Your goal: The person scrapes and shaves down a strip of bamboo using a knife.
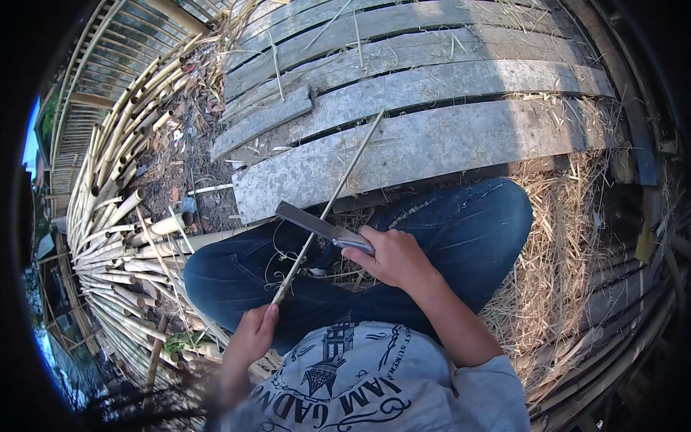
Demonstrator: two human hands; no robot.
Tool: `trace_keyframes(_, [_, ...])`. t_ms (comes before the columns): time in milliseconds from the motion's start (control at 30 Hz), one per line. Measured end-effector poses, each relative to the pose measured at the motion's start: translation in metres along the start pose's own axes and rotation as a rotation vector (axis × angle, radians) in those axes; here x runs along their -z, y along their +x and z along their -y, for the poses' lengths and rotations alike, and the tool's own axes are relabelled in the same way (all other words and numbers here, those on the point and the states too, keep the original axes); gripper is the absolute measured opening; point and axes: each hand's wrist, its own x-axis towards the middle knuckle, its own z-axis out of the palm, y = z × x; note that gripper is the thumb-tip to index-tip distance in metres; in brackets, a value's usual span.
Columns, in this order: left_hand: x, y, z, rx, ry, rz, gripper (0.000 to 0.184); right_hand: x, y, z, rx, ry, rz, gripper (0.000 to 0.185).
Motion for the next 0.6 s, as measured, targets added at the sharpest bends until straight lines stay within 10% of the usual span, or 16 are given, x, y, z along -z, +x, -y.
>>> trace_keyframes(333, [0.031,0.007,0.013,0.304,-0.564,0.463,0.048,0.002,0.005,0.035,-0.146,0.271,-0.009,0.049])
trace_keyframes(600, [0.006,0.004,0.002,0.066,-0.153,0.158,0.044,-0.006,0.004,0.043,0.016,-0.169,-0.035,0.065])
